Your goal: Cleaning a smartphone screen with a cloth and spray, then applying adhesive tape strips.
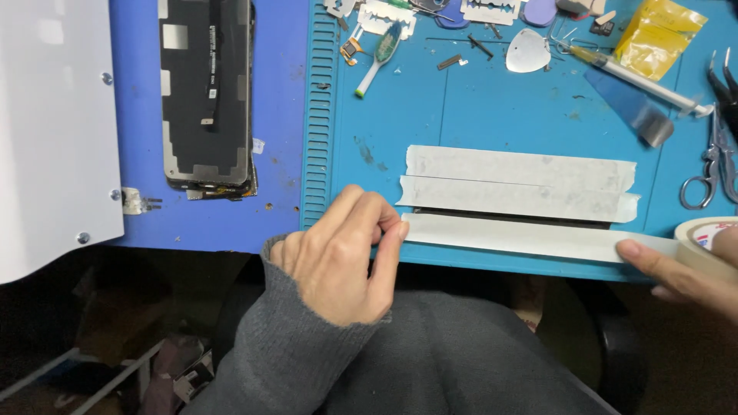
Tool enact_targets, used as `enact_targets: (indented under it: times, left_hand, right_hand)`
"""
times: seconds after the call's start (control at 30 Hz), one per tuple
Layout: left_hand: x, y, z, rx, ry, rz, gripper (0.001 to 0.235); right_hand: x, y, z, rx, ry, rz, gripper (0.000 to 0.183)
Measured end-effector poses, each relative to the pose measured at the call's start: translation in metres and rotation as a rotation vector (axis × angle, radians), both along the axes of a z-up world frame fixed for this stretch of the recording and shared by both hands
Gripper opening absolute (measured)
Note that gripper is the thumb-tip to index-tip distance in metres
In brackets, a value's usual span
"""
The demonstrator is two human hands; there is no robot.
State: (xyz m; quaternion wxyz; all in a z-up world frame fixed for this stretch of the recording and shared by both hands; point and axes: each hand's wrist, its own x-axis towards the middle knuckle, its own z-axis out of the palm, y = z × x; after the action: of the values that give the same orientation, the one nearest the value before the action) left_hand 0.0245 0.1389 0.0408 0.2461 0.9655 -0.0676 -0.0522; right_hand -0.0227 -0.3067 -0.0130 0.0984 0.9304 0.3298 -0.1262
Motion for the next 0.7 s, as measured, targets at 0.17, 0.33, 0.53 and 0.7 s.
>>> enact_targets:
  times: [0.17, 0.33, 0.53, 0.7]
  left_hand:
    - [0.003, 0.002, -0.003, -0.013, 0.020, -0.022, 0.019]
    - [0.004, 0.001, -0.005, 0.008, -0.003, -0.003, 0.018]
    - [0.002, 0.000, -0.011, -0.027, -0.059, -0.011, 0.019]
    - [0.005, 0.002, -0.007, -0.013, -0.034, -0.025, 0.018]
  right_hand:
    - [-0.004, 0.023, 0.011, 0.053, -0.013, -0.054, 0.072]
    - [0.002, 0.023, 0.009, -0.244, -0.030, 0.049, 0.080]
    - [0.013, 0.032, 0.019, -0.270, -0.135, 0.342, 0.072]
    - [-0.010, 0.030, 0.005, -0.375, -0.035, -0.003, 0.079]
